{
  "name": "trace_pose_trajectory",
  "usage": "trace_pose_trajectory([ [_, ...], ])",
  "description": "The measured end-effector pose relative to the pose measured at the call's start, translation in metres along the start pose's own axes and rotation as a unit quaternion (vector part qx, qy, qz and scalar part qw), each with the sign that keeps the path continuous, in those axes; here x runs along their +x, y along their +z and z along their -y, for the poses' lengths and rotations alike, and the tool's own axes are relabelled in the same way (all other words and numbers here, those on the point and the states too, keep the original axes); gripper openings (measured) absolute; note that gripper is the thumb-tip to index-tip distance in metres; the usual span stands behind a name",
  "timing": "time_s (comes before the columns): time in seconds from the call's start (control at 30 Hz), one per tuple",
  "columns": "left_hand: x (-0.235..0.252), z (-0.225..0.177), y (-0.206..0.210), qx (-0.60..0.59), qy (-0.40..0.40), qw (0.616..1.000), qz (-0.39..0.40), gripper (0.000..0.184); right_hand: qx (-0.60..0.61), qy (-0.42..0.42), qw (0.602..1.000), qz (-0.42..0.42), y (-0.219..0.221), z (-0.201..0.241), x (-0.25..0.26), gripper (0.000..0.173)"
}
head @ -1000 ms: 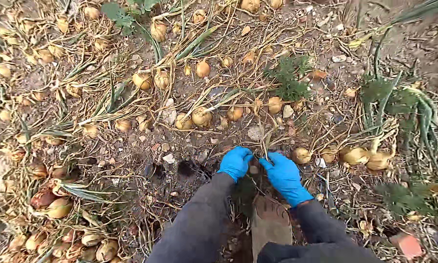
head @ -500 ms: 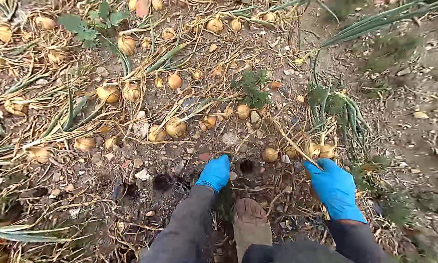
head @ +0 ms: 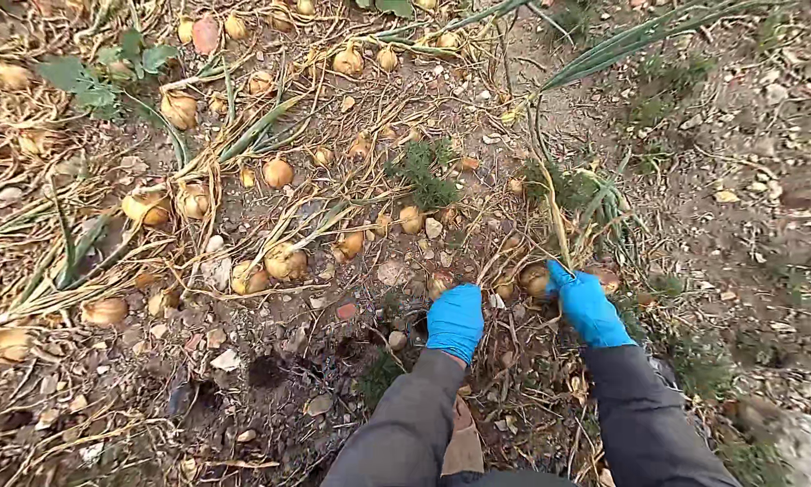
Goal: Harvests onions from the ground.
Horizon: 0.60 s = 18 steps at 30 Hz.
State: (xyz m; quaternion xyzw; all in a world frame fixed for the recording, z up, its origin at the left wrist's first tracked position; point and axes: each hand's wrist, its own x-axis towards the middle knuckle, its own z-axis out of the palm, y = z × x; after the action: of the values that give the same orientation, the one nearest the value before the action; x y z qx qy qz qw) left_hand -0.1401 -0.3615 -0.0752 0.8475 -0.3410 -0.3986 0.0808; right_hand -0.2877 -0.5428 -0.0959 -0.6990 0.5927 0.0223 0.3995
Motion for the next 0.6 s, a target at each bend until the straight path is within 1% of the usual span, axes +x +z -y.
trace_pose_trajectory([
  [0.1, 0.001, 0.004, 0.004, -0.008, 0.011, 1.0, 0.001, 0.033, 0.081, 0.016, 0.996, 0.021, 0.001, -0.025, -0.063, 0.056],
  [0.13, 0.004, 0.004, 0.002, -0.014, 0.012, 1.0, 0.007, 0.031, 0.102, 0.033, 0.994, 0.007, 0.001, -0.034, -0.079, 0.053],
  [0.2, 0.011, 0.0, -0.006, -0.027, 0.005, 0.999, 0.037, 0.031, 0.092, 0.076, 0.991, -0.056, -0.009, -0.047, -0.09, 0.046],
  [0.3, 0.016, -0.005, -0.017, -0.039, 0.001, 0.996, 0.077, 0.034, 0.004, 0.139, 0.982, -0.132, -0.044, -0.049, -0.069, 0.047],
  [0.37, 0.012, -0.005, -0.02, -0.025, -0.008, 0.996, 0.082, 0.036, 0.0, 0.134, 0.979, -0.155, -0.055, -0.05, -0.039, 0.046],
  [0.43, 0.005, 0.003, -0.028, -0.044, -0.026, 0.995, 0.084, 0.037, 0.005, 0.112, 0.984, -0.137, -0.055, -0.055, -0.001, 0.047],
  [0.47, -0.001, 0.008, -0.031, -0.071, -0.04, 0.994, 0.071, 0.038, 0.003, 0.104, 0.987, -0.121, -0.058, -0.057, 0.015, 0.046],
  [0.5, -0.007, 0.012, -0.035, -0.099, -0.056, 0.993, 0.039, 0.039, -0.003, 0.094, 0.99, -0.107, -0.064, -0.059, 0.027, 0.045],
  [0.53, -0.012, 0.014, -0.039, -0.122, -0.074, 0.99, -0.008, 0.038, -0.014, 0.088, 0.993, -0.083, -0.071, -0.062, 0.036, 0.044],
  [0.6, -0.015, 0.006, -0.044, -0.131, -0.081, 0.984, -0.094, 0.036, -0.044, 0.07, 0.997, -0.005, -0.075, -0.065, 0.048, 0.051],
])
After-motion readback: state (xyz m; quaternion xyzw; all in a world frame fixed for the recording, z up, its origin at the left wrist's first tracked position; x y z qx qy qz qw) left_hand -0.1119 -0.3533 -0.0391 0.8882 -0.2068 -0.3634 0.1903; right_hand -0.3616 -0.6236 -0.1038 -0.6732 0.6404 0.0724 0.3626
